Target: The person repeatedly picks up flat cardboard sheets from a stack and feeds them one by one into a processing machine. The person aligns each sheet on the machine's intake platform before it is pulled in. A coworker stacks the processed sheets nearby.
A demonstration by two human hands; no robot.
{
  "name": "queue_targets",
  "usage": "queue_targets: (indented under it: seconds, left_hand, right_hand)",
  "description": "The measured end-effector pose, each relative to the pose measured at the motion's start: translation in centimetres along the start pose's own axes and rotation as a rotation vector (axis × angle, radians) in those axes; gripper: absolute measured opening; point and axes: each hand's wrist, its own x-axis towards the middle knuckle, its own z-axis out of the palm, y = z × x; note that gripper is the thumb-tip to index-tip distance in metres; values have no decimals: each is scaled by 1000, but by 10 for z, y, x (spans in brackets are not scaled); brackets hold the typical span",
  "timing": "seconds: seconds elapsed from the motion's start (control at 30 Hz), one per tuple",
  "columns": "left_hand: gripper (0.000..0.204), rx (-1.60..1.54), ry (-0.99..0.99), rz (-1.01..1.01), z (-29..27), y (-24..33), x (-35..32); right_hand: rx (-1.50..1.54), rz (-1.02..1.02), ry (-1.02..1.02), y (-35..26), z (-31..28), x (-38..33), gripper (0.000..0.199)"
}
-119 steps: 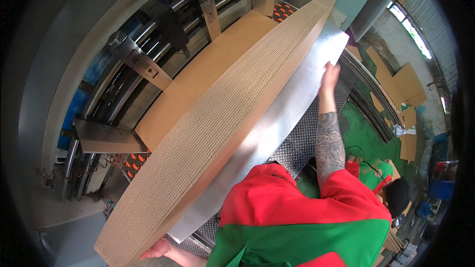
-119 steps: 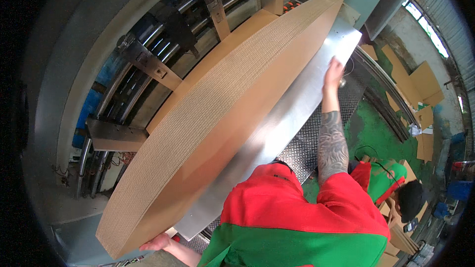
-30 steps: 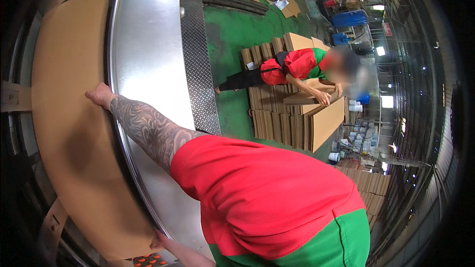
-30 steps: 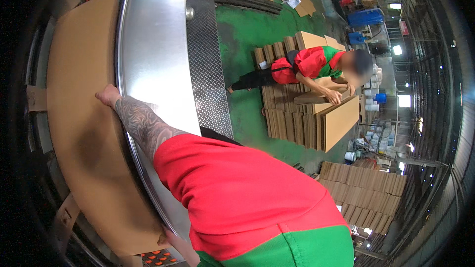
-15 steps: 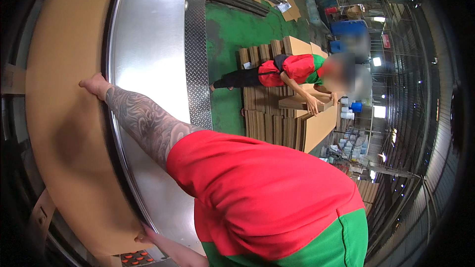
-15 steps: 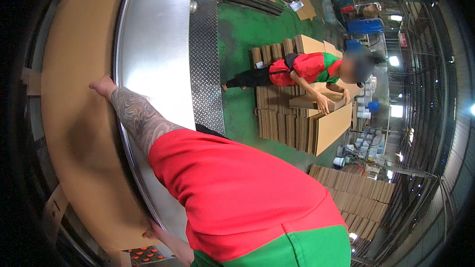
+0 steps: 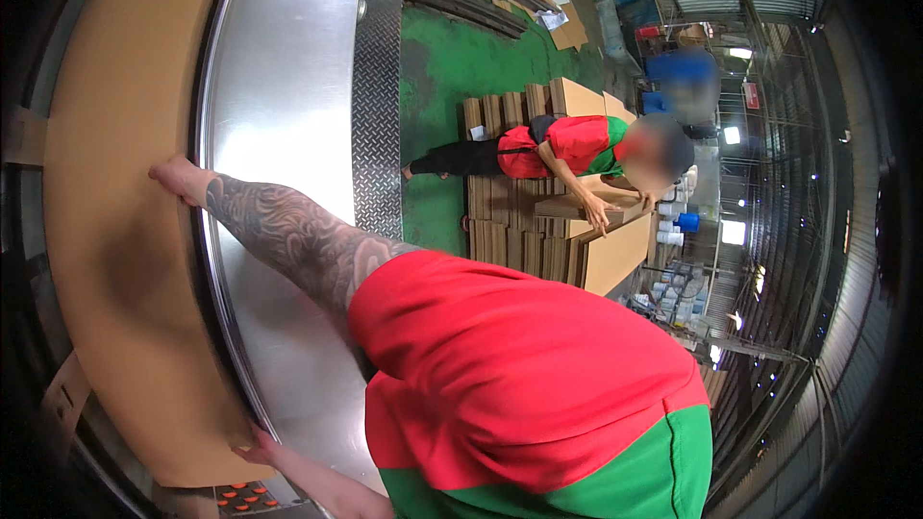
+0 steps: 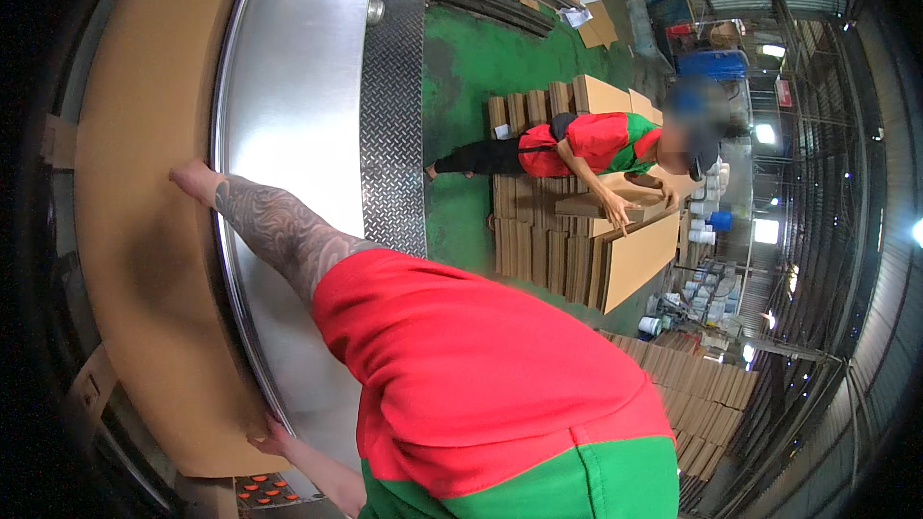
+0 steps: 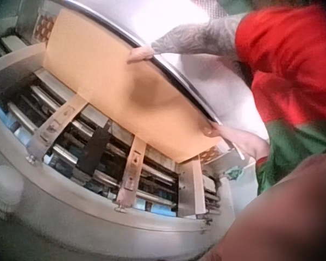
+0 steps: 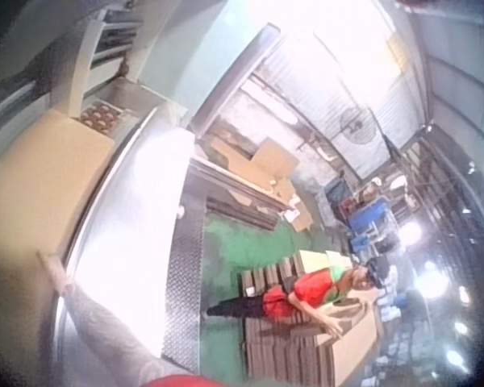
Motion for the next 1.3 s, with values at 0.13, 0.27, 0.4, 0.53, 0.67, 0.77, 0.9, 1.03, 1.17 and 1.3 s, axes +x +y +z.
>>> queue_targets:
  seconds: [0.13,0.27,0.4,0.53,0.67,0.77,0.9,1.03,1.17,1.3]
  left_hand:
    - [84,-294,60,-70,22,11,-41]
    - [84,-318,-190,-298,50,4,-112]
    - [56,493,-817,-145,40,-52,-191]
    - [73,1612,-940,417,-21,-126,-245]
    - [88,1757,-1015,619,-118,-184,-274]
    - [90,1762,-1080,641,-166,-200,-278]
    - [88,1889,-1261,788,-174,-194,-272]
    - [81,1898,-1202,870,-161,-170,-262]
    - [71,1915,-989,780,-159,-150,-252]
    - [63,1889,-874,890,-188,-154,-251]
  right_hand:
    - [-838,-191,0,-11,24,1,60]
    - [-800,-300,134,-2,27,-124,89]
    - [-1170,-592,-144,48,-38,-298,84]
    - [-1443,-413,-356,134,-137,-471,77]
    - [-1080,-24,-91,166,-197,-540,56]
    - [-1031,243,65,179,-243,-577,45]
    - [-963,274,248,229,-293,-664,46]
    - [-921,422,225,325,-317,-759,46]
    - [-678,661,274,409,-317,-825,49]
    - [-585,589,337,432,-323,-860,53]
